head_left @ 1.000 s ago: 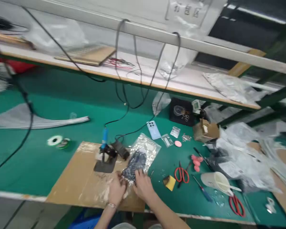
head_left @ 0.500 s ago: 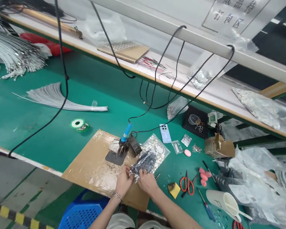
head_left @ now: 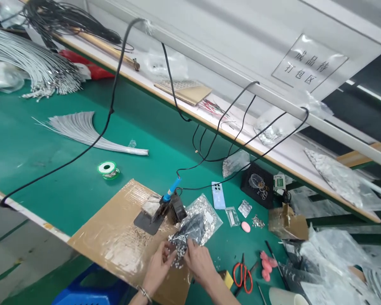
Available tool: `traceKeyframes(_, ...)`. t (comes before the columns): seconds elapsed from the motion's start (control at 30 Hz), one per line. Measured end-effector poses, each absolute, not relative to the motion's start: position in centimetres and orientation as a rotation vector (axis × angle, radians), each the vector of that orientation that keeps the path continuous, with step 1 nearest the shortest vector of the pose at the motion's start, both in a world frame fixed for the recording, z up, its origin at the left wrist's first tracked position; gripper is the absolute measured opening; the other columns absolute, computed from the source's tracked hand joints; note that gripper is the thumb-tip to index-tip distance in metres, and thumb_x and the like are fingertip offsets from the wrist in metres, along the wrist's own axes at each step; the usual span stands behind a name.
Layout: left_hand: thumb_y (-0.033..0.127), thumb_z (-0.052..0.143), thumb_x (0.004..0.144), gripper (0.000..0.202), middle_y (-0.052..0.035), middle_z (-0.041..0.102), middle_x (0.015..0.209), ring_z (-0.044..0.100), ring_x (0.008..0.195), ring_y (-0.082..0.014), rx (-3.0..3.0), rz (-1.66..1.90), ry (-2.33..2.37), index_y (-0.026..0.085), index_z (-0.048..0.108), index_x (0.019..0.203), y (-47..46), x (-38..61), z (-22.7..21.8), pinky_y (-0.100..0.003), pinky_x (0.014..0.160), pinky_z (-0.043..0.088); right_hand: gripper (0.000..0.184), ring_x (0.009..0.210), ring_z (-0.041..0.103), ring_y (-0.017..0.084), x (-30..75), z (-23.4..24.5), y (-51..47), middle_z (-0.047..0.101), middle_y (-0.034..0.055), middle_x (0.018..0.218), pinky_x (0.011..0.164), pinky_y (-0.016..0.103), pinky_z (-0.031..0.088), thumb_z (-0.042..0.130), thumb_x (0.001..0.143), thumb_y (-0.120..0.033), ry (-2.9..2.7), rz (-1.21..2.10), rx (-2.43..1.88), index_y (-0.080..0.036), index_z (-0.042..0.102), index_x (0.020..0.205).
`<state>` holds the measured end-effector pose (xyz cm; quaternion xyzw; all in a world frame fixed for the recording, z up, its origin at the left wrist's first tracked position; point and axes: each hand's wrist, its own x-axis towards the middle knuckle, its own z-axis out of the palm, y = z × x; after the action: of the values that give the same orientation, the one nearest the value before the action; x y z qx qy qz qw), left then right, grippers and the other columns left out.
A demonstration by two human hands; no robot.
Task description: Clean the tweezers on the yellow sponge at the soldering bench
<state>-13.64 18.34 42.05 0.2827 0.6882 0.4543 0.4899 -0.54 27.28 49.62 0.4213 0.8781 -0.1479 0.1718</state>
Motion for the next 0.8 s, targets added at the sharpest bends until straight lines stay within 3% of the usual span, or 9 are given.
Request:
traceKeyframes(0.13,0.068,0.053,0.083,0.049,0.0034,0.055,0.058,0.052,0.041,-0.0151,0.68,1.136,1.48,0.019,0.056,0.087,19.4,-12.5,43.9,-0.027,0.041,0.041,0.016,0.076,0.07,0.027,0.5,51.5,28.9,0.071,0.0099,0.083,0.059,0.029,0.036,0.042,0.092,-0.011,2.564,-0.586,1.269,-0.016,0.056,0.1)
traceKeyframes(0.27,0.069,0.053,0.085,0.051,0.0058,0.052,0.06,0.05,0.039,-0.0103,0.656,1.195,1.333,0.018,0.052,0.084,21.3,-11.1,46.0,-0.023,0.039,0.042,0.014,0.061,0.06,0.017,2.1,53.5,31.2,0.058,-0.0018,0.062,0.056,0.026,0.028,0.04,0.092,-0.014,2.607,-0.851,1.338,-0.02,0.047,0.082)
traceKeyframes(0.37,0.064,0.056,0.087,0.047,0.0079,0.048,0.056,0.051,0.041,-0.0095,0.667,1.212,1.272,0.018,0.05,0.08,22.7,-10.2,47.3,-0.022,0.041,0.043,0.018,0.054,0.054,0.012,3.2,54.7,32.7,0.048,-0.0061,0.054,0.055,0.022,0.029,0.04,0.089,-0.014,2.588,-1.077,1.349,-0.021,0.038,0.073)
traceKeyframes(0.53,0.061,0.059,0.087,0.047,0.0099,0.038,0.052,0.042,0.038,-0.0066,0.707,1.23,1.353,0.019,0.044,0.07,24.5,-8.4,49.2,-0.019,0.035,0.035,0.02,0.046,0.055,0.01,4.9,55.4,33.5,0.046,-0.0079,0.052,0.048,0.019,0.031,0.04,0.087,-0.019,2.533,-1.358,1.411,-0.022,0.036,0.068)
traceKeyframes(0.67,0.064,0.055,0.088,0.049,0.0084,0.035,0.056,0.043,0.044,-0.0083,0.771,1.177,1.368,0.019,0.046,0.071,24.3,-7.5,50.2,-0.02,0.038,0.041,0.021,0.044,0.058,0.012,7.7,55.7,33.5,0.044,-0.0084,0.052,0.044,0.02,0.035,0.035,0.09,-0.026,2.488,-1.462,1.63,-0.023,0.035,0.069)
traceKeyframes(0.8,0.059,0.049,0.092,0.043,0.0021,0.053,0.063,0.057,0.056,-0.0159,0.877,1.106,1.579,0.018,0.055,0.082,21.2,-9.1,48.3,-0.032,0.054,0.052,0.021,0.043,0.06,0.014,11.2,55.8,33.5,0.046,-0.0092,0.051,0.047,0.022,0.038,0.037,0.089,-0.031,2.428,-1.489,1.821,-0.024,0.036,0.069)
